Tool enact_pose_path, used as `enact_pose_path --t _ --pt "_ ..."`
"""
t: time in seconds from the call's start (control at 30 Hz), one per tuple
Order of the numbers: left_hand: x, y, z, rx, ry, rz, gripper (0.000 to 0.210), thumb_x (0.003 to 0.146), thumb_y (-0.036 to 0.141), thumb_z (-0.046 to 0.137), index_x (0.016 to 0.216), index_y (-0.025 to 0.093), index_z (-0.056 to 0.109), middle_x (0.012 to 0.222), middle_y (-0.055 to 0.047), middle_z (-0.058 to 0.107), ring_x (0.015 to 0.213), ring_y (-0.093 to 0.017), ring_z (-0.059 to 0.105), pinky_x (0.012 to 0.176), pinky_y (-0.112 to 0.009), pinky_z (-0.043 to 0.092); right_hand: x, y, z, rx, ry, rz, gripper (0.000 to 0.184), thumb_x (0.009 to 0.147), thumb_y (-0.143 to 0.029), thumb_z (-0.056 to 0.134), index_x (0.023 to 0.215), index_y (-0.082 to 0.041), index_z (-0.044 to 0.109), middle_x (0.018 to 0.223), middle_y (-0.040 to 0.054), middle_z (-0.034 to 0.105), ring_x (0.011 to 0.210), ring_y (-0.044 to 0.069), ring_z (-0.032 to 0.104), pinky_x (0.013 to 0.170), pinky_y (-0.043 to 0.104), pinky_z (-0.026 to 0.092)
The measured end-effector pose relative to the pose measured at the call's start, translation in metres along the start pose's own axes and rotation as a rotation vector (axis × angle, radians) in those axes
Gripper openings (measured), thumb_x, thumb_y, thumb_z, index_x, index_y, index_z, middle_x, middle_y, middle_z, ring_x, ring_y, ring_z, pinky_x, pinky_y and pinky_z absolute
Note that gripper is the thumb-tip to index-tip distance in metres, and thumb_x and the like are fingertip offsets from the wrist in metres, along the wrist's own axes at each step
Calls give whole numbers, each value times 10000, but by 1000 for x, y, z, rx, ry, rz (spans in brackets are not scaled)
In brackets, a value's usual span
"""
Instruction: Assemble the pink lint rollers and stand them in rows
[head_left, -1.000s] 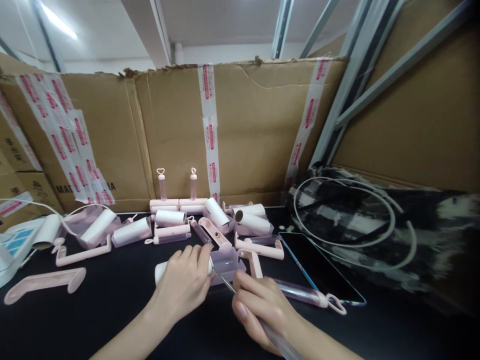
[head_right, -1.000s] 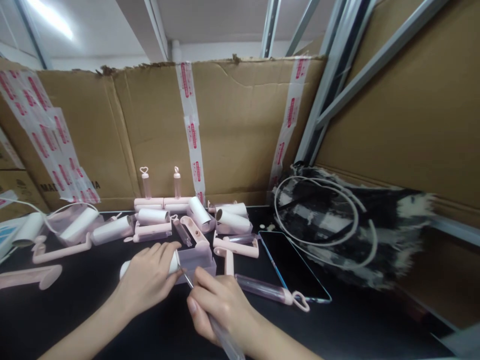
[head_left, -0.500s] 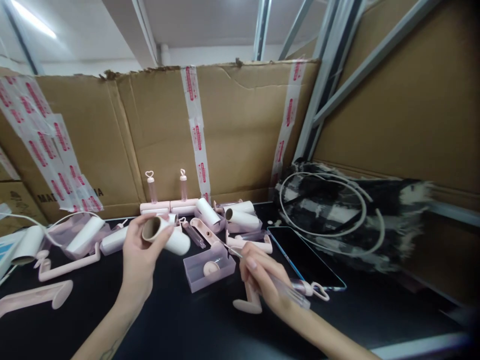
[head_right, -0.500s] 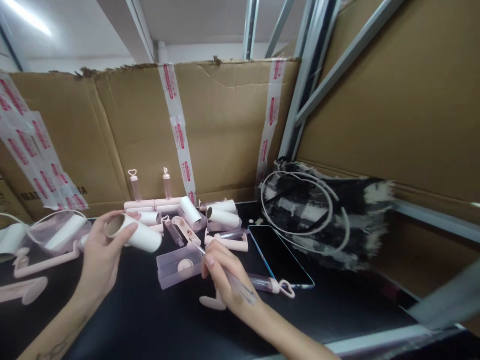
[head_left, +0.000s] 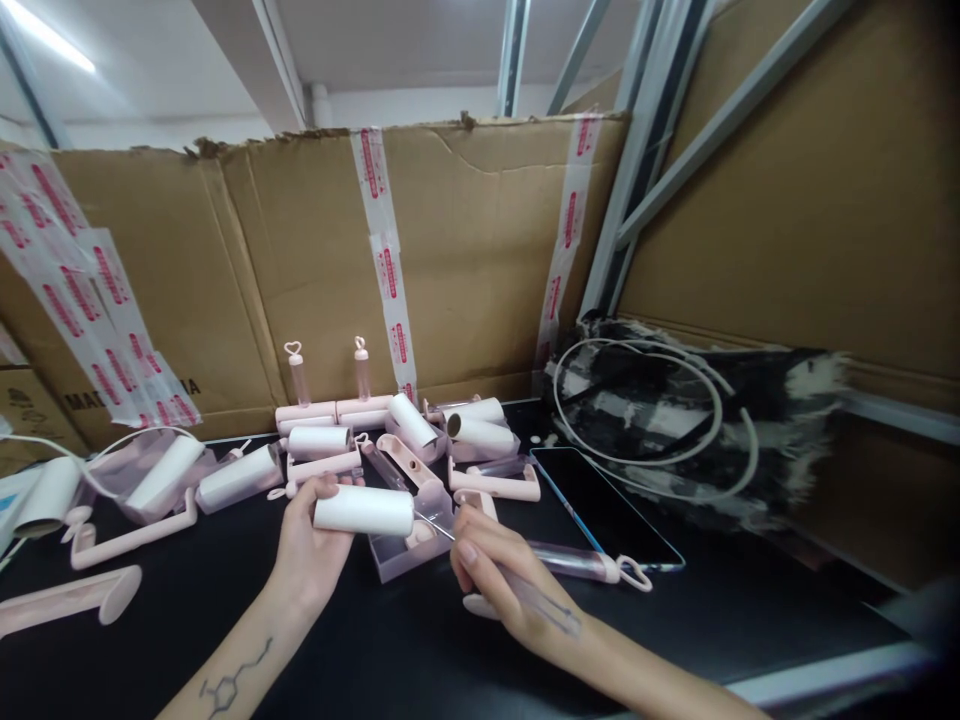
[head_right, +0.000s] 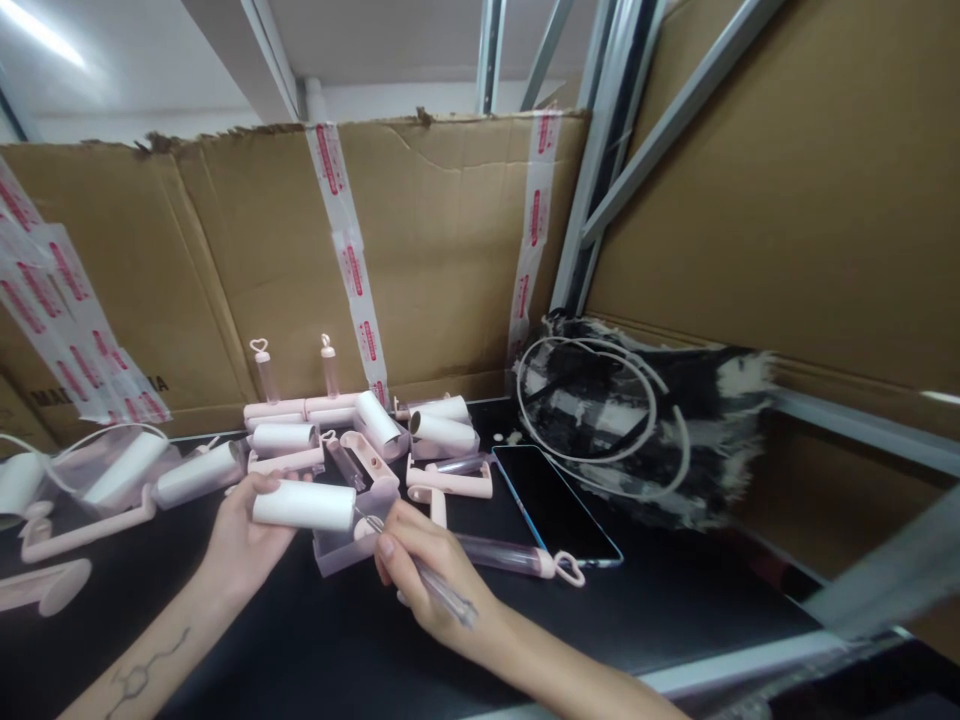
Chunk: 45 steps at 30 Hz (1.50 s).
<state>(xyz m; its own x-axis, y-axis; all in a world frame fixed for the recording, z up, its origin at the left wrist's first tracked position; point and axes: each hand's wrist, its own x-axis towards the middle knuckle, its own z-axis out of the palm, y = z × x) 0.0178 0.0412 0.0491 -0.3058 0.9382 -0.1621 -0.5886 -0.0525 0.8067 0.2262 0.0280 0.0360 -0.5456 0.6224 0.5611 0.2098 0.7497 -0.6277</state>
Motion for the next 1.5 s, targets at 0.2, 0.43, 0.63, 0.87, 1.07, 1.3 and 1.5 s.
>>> enact_pose_path --t 0.2,0.43,0.63,0.87,1.07,1.3,1.5 --pt "-2 -5 -4 59 -69 54 102 630 114 433 636 215 427 658 -7 559 773 -181 628 811 -374 541 3 4 4 -44 10 70 376 960 -302 310 626 -181 434 704 5 468 657 125 482 615 252 415" --pt "-10 -3 0 265 -277 244 121 795 275 429 884 217 485 979 -19 606 957 -192 584 822 -340 493 2 9 -13 -126 283 98 357 955 -341 323 684 -183 493 700 9 508 614 122 512 614 254 438" --pt "-14 -25 -6 1059 -532 566 174 798 272 507 961 229 550 1099 -48 580 1099 -234 479 979 -429 341 -14 -1 -39 -365 82 103 170 908 -295 449 853 -190 571 755 29 605 645 143 581 602 246 451" --pt "-17 -16 -10 1319 -622 504 407 719 261 610 1101 229 473 1127 -59 558 1021 -235 537 873 -370 426 -2 0 -30 -635 -176 156 169 684 -241 697 701 -194 536 705 22 566 839 227 547 748 335 435" --pt "-8 14 -19 1449 -610 466 457 688 280 633 1124 216 514 1138 -70 592 1062 -267 540 915 -401 405 19 0 -25 -636 -435 178 283 570 -166 733 609 -189 453 666 -9 515 702 173 504 690 289 401" --pt "-12 48 -21 1346 -522 509 428 717 387 620 1117 237 597 1154 -61 630 1064 -277 567 945 -408 404 30 -6 -30 -289 -117 293 214 789 -253 551 689 -206 368 636 -42 488 577 119 467 539 223 366" --pt "-12 57 -22 1265 -388 606 421 755 472 568 1101 233 590 1149 -55 634 1060 -271 571 890 -386 449 50 11 -16 -247 23 210 268 804 -370 584 698 -196 410 701 -15 591 634 142 549 584 238 404"
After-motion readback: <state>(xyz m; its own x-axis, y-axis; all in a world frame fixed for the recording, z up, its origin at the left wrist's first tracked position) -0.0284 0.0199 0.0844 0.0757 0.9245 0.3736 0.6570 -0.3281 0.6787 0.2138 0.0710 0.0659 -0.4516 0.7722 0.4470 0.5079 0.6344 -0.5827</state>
